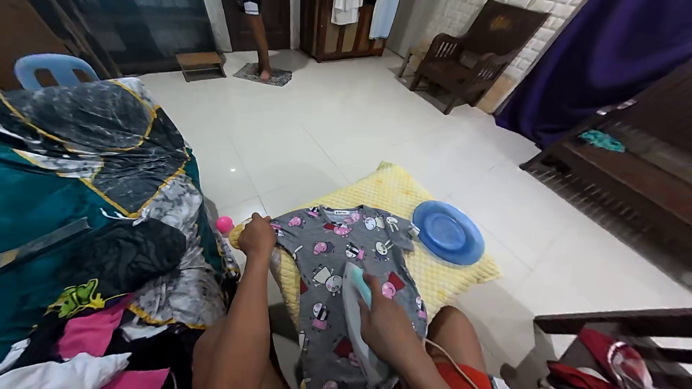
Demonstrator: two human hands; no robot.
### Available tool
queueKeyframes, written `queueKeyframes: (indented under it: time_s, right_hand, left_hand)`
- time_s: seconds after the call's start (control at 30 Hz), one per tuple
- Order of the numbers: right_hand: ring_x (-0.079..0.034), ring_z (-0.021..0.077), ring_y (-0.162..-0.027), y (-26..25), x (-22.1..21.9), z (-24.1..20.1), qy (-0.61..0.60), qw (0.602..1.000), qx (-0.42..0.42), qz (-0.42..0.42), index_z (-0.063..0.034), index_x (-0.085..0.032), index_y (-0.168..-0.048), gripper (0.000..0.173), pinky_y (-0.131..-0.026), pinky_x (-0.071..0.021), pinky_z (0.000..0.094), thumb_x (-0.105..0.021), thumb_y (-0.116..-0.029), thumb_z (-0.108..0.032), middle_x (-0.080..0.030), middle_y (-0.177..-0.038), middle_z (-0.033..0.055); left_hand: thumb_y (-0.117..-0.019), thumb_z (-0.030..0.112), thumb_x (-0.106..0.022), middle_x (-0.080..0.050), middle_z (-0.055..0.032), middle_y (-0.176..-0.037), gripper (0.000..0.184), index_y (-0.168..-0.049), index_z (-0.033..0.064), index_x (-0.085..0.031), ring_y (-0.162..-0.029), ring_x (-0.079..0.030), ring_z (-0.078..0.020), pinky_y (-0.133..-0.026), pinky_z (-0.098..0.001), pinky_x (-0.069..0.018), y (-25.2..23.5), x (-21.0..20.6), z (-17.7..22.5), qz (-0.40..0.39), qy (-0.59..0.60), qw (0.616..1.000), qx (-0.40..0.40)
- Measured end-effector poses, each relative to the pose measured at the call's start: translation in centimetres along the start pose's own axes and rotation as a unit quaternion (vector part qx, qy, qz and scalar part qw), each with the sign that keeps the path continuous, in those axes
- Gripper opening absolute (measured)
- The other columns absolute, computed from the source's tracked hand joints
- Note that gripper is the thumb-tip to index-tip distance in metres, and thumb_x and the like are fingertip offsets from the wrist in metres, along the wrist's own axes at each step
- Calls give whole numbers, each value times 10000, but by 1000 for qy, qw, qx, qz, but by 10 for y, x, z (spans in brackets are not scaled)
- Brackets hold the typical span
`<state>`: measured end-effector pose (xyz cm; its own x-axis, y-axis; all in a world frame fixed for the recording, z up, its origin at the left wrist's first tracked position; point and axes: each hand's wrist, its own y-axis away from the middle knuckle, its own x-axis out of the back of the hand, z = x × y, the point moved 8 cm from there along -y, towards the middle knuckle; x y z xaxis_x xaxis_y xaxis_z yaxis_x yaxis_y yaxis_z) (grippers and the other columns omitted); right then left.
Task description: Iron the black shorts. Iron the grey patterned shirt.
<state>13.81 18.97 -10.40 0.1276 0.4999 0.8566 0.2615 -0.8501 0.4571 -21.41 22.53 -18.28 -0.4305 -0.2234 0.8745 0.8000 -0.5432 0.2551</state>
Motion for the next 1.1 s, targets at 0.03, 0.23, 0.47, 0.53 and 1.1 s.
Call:
queueKeyframes:
  time_s: [0.03,0.23,0.47,0.53,1.1]
  right_hand:
    - [-736,353,-919,9,-4,7,6,1000,-5,-4,-248,-319,-1610,601,-813,-590,566,-495,-1048,-370,-736,-1010,143]
    - [-732,364,-930,-23,16,4,-15,1000,4,23,-233,-321,-1599,583,-815,-589,570,-494,-1055,-352,-729,-1029,158]
    - [-689,388,-1128,-139,90,-12,-26,991,-66,110,-156,-352,-1572,620,-918,-545,618,-521,-1004,-338,-699,-1219,196]
    - [-688,372,-1142,-153,99,-9,-17,990,-78,119,-148,-357,-1561,612,-918,-548,605,-515,-1002,-341,-698,-1227,188]
    - [-684,396,-1141,-163,120,32,-2,982,-132,131,-92,-313,-1564,623,-931,-548,599,-513,-1023,-326,-688,-1214,229]
  left_hand:
    - [-1082,428,-429,-715,-205,-1167,461,-1311,69,-606,-1109,-698,-372,-909,-595,-539,0,-1,0,-1,-1,1000,3]
    - [-1086,424,-421,-722,-194,-1152,457,-1304,67,-605,-1115,-695,-378,-904,-598,-538,-3,-5,-2,8,0,1000,1]
    - [-1085,413,-428,-715,-199,-1168,449,-1293,60,-613,-1121,-693,-371,-914,-596,-537,0,-1,-3,4,9,1000,-2]
    - [-1084,411,-433,-718,-196,-1162,440,-1286,66,-616,-1115,-695,-371,-907,-601,-537,-2,-2,-2,3,11,1000,0]
    - [-1087,413,-417,-718,-188,-1168,439,-1298,81,-611,-1118,-695,-369,-899,-593,-542,-4,-1,-5,-21,19,1000,3]
